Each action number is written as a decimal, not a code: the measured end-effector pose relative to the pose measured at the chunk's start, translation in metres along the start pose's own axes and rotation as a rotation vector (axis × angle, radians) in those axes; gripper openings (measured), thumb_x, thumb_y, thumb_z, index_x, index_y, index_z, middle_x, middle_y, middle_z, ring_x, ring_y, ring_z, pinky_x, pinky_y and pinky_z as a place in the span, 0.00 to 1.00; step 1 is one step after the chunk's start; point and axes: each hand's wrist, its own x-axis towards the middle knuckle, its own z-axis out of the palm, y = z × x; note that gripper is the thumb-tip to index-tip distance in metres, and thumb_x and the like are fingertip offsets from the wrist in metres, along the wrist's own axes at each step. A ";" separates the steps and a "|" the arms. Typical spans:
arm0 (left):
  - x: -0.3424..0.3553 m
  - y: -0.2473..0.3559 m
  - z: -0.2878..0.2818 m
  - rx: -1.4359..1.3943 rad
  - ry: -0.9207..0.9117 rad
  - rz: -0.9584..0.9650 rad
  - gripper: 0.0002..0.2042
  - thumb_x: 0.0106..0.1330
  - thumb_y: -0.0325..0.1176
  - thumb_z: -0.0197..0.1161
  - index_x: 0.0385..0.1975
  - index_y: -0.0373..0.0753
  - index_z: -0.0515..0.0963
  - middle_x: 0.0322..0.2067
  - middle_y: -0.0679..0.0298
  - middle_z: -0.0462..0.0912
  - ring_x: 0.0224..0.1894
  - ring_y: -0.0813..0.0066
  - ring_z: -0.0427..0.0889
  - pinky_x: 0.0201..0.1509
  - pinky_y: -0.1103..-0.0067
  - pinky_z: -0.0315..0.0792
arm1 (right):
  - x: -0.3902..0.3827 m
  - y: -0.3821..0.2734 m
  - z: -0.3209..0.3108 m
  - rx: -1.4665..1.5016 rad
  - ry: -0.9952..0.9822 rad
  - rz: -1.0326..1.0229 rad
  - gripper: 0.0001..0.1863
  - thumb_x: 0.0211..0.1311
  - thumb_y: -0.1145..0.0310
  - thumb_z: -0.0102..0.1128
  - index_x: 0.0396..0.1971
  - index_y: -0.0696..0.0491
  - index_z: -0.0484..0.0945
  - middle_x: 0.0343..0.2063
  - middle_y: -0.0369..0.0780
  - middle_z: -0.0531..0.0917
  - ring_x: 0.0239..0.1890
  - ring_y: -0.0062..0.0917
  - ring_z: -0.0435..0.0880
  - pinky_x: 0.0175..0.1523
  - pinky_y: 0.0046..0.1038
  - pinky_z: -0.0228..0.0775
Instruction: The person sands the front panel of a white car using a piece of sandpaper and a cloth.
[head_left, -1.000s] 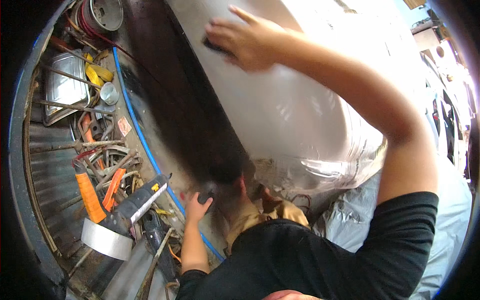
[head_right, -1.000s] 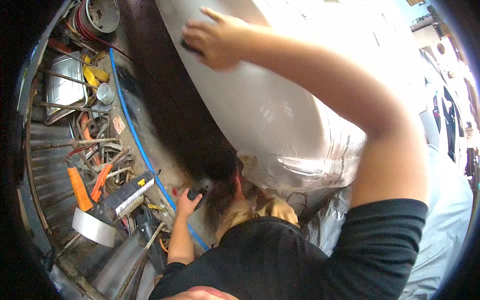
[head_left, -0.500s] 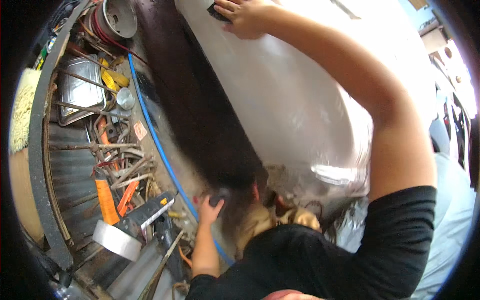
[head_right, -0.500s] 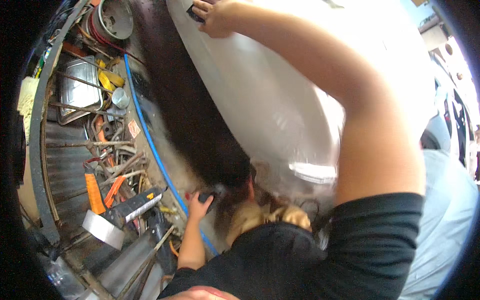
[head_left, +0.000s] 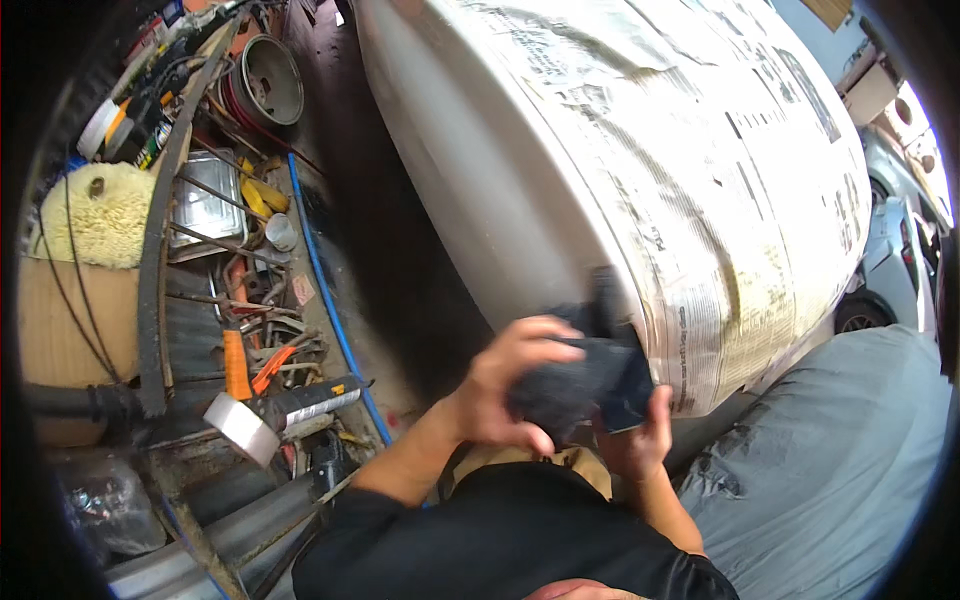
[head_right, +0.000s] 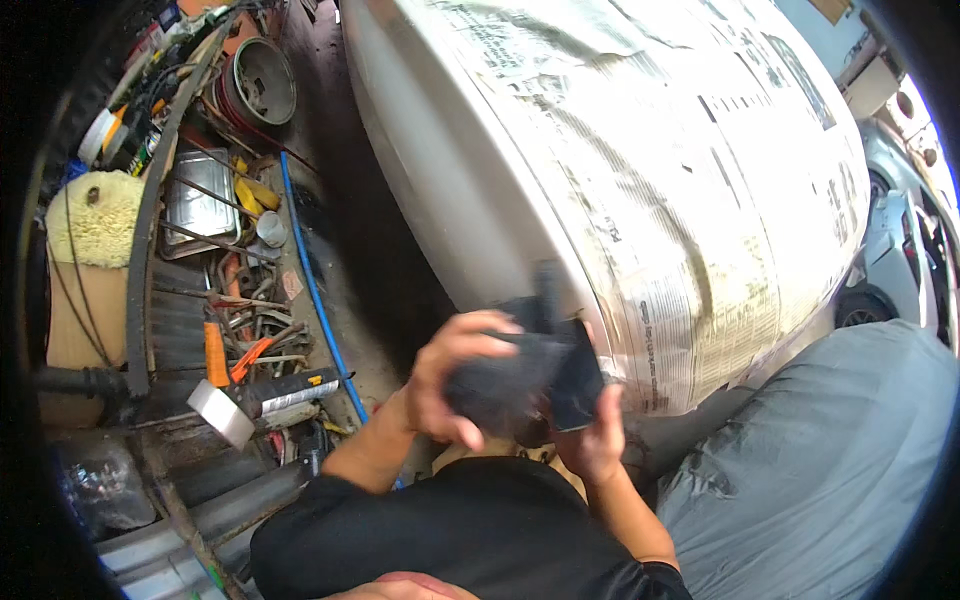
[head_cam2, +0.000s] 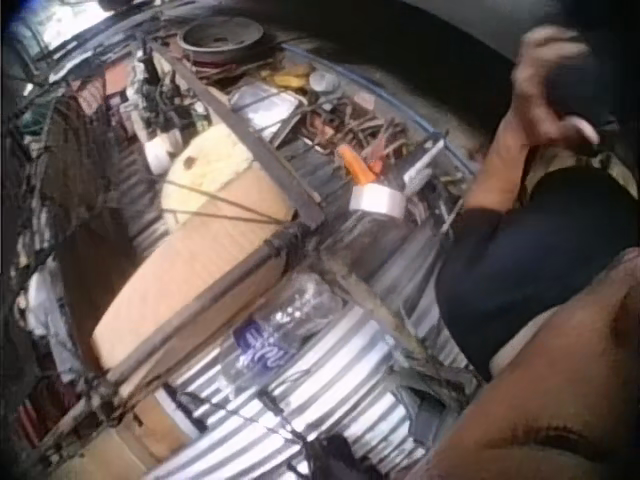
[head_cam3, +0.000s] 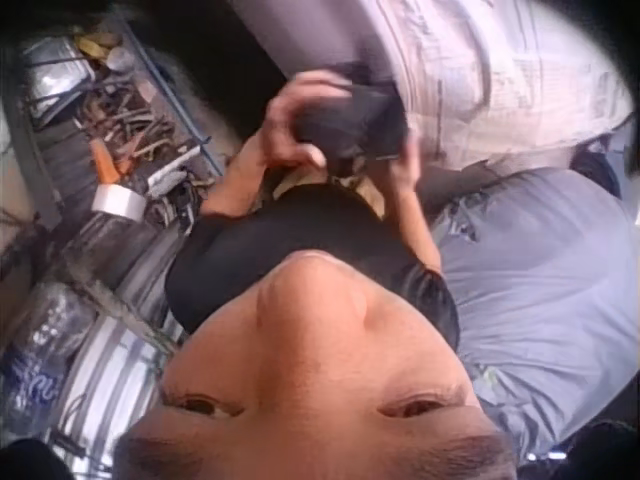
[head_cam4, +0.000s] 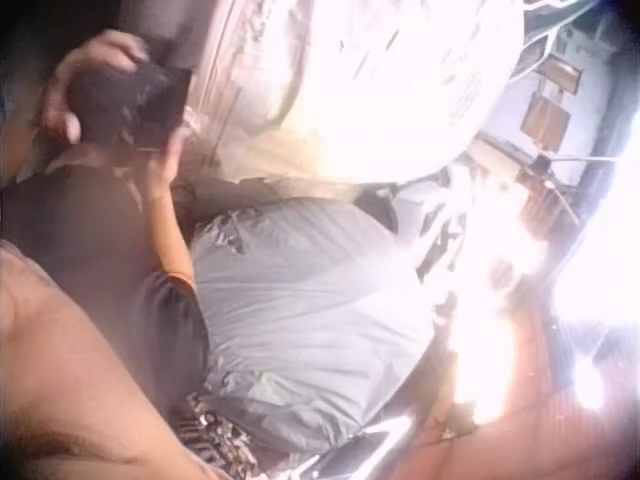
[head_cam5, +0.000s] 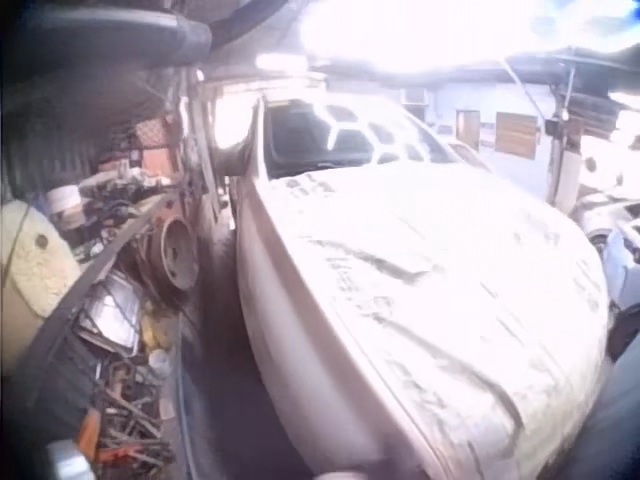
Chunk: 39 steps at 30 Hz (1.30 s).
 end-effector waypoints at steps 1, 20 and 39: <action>0.032 0.012 0.001 0.081 -0.241 0.131 0.35 0.62 0.58 0.72 0.60 0.36 0.78 0.58 0.46 0.78 0.63 0.44 0.77 0.69 0.58 0.70 | -0.009 0.001 -0.007 0.241 0.081 -0.014 0.47 0.75 0.33 0.38 0.79 0.56 0.50 0.76 0.47 0.60 0.75 0.43 0.64 0.78 0.45 0.55; 0.155 -0.162 -0.057 0.927 0.375 -0.374 0.50 0.75 0.71 0.30 0.78 0.26 0.42 0.79 0.39 0.43 0.82 0.46 0.39 0.84 0.59 0.33 | -0.088 -0.075 -0.071 0.250 0.248 -0.401 0.36 0.79 0.48 0.33 0.71 0.62 0.64 0.66 0.53 0.74 0.65 0.49 0.77 0.70 0.51 0.69; 0.051 -0.067 0.110 0.961 0.258 -0.439 0.51 0.76 0.70 0.31 0.77 0.25 0.30 0.78 0.34 0.34 0.82 0.41 0.33 0.83 0.57 0.31 | -0.073 -0.153 -0.165 0.157 -0.184 -0.236 0.38 0.78 0.44 0.30 0.75 0.58 0.60 0.70 0.50 0.70 0.70 0.50 0.70 0.75 0.53 0.61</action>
